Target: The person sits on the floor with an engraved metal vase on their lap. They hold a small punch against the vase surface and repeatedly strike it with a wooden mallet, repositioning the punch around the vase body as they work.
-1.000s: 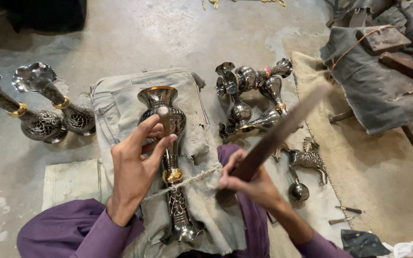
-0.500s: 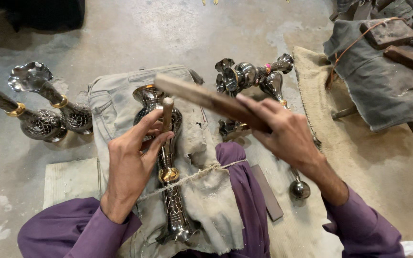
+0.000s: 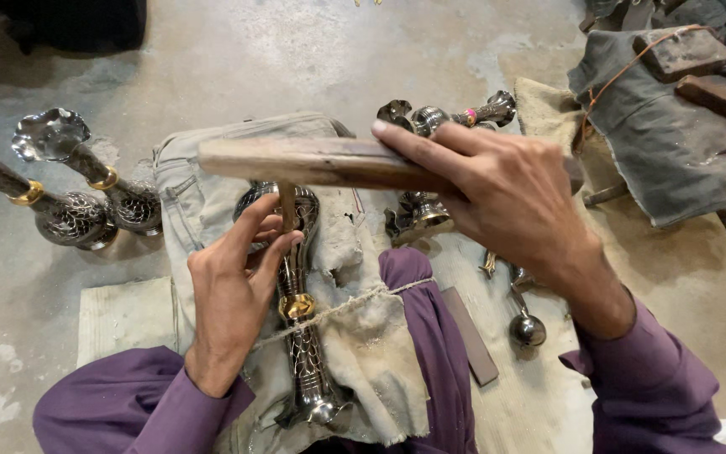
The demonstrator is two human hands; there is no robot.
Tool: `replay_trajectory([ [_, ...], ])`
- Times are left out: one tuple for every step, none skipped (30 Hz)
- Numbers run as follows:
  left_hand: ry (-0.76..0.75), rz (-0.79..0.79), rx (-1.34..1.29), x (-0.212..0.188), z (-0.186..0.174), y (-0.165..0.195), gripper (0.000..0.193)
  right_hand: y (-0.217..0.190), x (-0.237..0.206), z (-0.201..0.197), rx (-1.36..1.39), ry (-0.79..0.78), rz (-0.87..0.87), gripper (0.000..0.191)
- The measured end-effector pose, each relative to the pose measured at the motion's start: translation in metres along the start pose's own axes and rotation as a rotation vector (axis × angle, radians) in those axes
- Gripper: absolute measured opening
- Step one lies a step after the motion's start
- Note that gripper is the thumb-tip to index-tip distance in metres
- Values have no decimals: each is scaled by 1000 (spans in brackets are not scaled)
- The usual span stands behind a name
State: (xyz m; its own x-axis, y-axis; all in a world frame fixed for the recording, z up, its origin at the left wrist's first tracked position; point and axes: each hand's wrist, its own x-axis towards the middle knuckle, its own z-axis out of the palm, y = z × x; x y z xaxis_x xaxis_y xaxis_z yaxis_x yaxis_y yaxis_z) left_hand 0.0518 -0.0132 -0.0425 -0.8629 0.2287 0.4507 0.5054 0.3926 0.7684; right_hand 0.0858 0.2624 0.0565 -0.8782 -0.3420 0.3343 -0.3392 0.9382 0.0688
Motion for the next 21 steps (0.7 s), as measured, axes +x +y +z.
replay_trajectory([
  [2, -12, 6, 0, 1, 0, 43, -2, 2, 0, -52, 24, 19, 68],
  [5, -25, 11, 0, 1, 0, 43, -3, 4, 0, -105, 48, 36, 66],
  [8, -23, -9, 0, 1, 0, 43, -5, 6, -1, 24, 88, -6, 72],
  [11, -19, -29, -1, 2, 0, 43, -6, 8, -3, 151, 129, -49, 79],
  [15, -16, -50, -2, 2, 0, 43, -8, 9, -4, 279, 168, -93, 85],
  [17, -23, -54, -3, 2, 0, 43, -9, 11, -6, 109, 128, -86, 81],
  [19, -29, -58, -5, 3, 0, 43, -10, 13, -7, -61, 89, -78, 76],
  [19, -34, -60, -5, 3, 0, 43, -12, 14, -8, -229, 50, -69, 72],
  [28, -37, -58, -6, 3, 0, 43, -14, 15, -8, -68, 101, -68, 75],
  [37, -39, -56, -6, 4, 0, 43, -15, 16, -9, 94, 151, -69, 79],
  [47, -41, -55, -6, 5, 0, 43, -15, 16, -9, 254, 202, -70, 82],
  [53, -44, -51, -7, 5, 0, 42, -15, 17, -8, 121, 141, -79, 81],
  [58, -46, -46, -8, 6, 1, 41, -15, 17, -8, -13, 80, -86, 79],
  [60, -48, -41, -9, 6, 1, 40, -14, 17, -7, -145, 20, -90, 77],
  [64, -55, -67, -10, 6, 1, 41, -13, 16, -6, -88, 67, -74, 76],
  [70, -62, -93, -11, 6, 2, 41, -12, 16, -4, -31, 114, -59, 75],
  [77, -73, -119, -13, 6, 2, 42, -11, 15, -2, 27, 159, -46, 74],
  [76, -92, -105, -13, 6, 3, 42, -8, 13, -2, 55, 126, -59, 73],
  [75, -111, -92, -14, 5, 3, 42, -5, 10, -1, 82, 92, -73, 72],
  [74, -128, -78, -14, 5, 2, 43, -4, 8, 0, 108, 61, -85, 72],
  [80, -113, -75, -14, 5, 2, 43, -3, 5, 1, 17, 89, -76, 70],
])
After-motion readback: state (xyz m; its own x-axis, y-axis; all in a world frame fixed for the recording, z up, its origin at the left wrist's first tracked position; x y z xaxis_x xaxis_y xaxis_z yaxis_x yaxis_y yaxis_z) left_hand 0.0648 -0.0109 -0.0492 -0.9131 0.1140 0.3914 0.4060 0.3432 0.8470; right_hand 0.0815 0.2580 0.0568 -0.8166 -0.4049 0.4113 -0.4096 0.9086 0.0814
